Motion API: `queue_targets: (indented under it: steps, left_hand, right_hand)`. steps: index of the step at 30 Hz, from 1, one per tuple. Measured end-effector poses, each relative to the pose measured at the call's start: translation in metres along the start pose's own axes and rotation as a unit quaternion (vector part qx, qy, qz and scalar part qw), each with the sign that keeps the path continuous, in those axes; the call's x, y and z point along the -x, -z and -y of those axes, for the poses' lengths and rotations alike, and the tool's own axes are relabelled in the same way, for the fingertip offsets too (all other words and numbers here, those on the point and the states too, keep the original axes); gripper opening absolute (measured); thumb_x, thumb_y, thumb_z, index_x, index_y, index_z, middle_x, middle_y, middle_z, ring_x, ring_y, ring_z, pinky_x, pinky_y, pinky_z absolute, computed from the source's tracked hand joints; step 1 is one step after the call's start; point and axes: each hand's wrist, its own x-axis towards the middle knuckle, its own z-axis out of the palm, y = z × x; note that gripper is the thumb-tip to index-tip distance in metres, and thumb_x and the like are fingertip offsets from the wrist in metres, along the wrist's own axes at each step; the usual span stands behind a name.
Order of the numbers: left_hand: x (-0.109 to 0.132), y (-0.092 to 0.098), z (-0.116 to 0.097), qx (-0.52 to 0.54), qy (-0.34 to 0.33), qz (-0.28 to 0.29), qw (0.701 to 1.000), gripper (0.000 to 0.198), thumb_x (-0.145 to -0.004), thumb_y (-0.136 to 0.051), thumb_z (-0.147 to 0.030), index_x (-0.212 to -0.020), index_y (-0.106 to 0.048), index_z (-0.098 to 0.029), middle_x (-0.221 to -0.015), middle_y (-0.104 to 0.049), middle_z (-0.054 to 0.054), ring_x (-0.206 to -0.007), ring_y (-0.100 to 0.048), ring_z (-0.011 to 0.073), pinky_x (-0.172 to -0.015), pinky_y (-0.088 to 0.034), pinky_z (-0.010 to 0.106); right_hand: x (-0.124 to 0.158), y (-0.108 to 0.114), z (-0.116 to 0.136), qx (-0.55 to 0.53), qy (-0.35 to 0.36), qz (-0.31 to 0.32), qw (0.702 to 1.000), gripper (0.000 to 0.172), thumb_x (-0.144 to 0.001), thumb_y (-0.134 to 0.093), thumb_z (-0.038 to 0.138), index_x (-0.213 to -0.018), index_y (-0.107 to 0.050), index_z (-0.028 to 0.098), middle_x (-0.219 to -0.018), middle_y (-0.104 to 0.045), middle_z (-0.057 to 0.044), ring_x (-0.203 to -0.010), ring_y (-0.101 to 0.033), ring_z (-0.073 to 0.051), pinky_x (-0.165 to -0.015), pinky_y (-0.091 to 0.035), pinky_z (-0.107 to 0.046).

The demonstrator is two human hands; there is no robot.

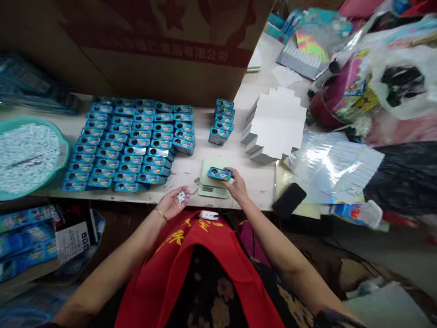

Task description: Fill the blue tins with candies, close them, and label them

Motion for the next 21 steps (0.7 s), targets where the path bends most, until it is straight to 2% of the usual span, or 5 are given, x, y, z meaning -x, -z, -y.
queue_targets:
  steps: [6, 9, 13, 17, 21]
  left_hand:
    - [-0.009, -0.019, -0.001, -0.012, -0.003, 0.022, 1.000, 0.016, -0.082, -0.046, -0.015, -0.086, -0.060, -0.009, -0.072, -0.064, 0.008, -0.062, -0.062, 0.0131, -0.054, -0.051, 0.023]
    - [-0.017, -0.032, -0.002, -0.008, -0.006, 0.013, 1.000, 0.018, -0.083, -0.045, -0.017, -0.084, -0.059, -0.008, -0.071, -0.063, 0.009, -0.061, -0.061, 0.0134, -0.054, -0.051, 0.023]
    - [-0.023, -0.048, -0.003, 0.014, -0.013, 0.012, 1.000, 0.021, -0.084, -0.042, -0.021, -0.077, -0.057, -0.009, -0.063, -0.060, 0.007, -0.056, -0.059, 0.0128, -0.051, -0.050, 0.024]
    - [-0.024, -0.057, -0.003, 0.029, -0.020, 0.018, 0.999, 0.019, -0.083, -0.044, -0.021, -0.075, -0.056, -0.010, -0.061, -0.059, 0.006, -0.054, -0.057, 0.0125, -0.048, -0.048, 0.022]
    - [-0.026, -0.057, -0.001, 0.030, -0.021, 0.022, 0.999, 0.015, -0.082, -0.047, -0.019, -0.074, -0.056, -0.010, -0.061, -0.059, 0.005, -0.053, -0.056, 0.0111, -0.047, -0.048, 0.021]
  right_hand:
    - [-0.005, -0.004, 0.000, 0.026, 0.016, -0.005, 1.000, 0.034, -0.071, -0.055, 0.025, -0.104, -0.052, 0.018, -0.099, -0.060, -0.006, -0.089, -0.055, -0.020, -0.078, -0.043, -0.032]
    - [-0.001, 0.001, 0.029, 0.109, 0.094, -0.004, 0.990, 0.032, -0.073, -0.054, 0.024, -0.104, -0.053, 0.018, -0.099, -0.060, -0.007, -0.092, -0.051, -0.021, -0.080, -0.040, -0.033]
    - [0.004, 0.008, 0.074, 0.251, 0.185, 0.057, 0.949, 0.042, -0.072, -0.053, 0.019, -0.113, -0.050, 0.020, -0.107, -0.057, -0.006, -0.094, -0.046, -0.023, -0.081, -0.034, -0.035]
    - [0.004, 0.008, 0.089, 0.339, 0.191, 0.087, 0.917, 0.041, -0.071, -0.051, 0.017, -0.112, -0.052, 0.019, -0.102, -0.058, -0.007, -0.089, -0.044, -0.024, -0.076, -0.032, -0.035]
    - [0.004, 0.009, 0.089, 0.335, 0.182, 0.083, 0.921, 0.041, -0.071, -0.052, 0.016, -0.111, -0.052, 0.020, -0.103, -0.058, -0.007, -0.090, -0.044, -0.024, -0.076, -0.032, -0.036]
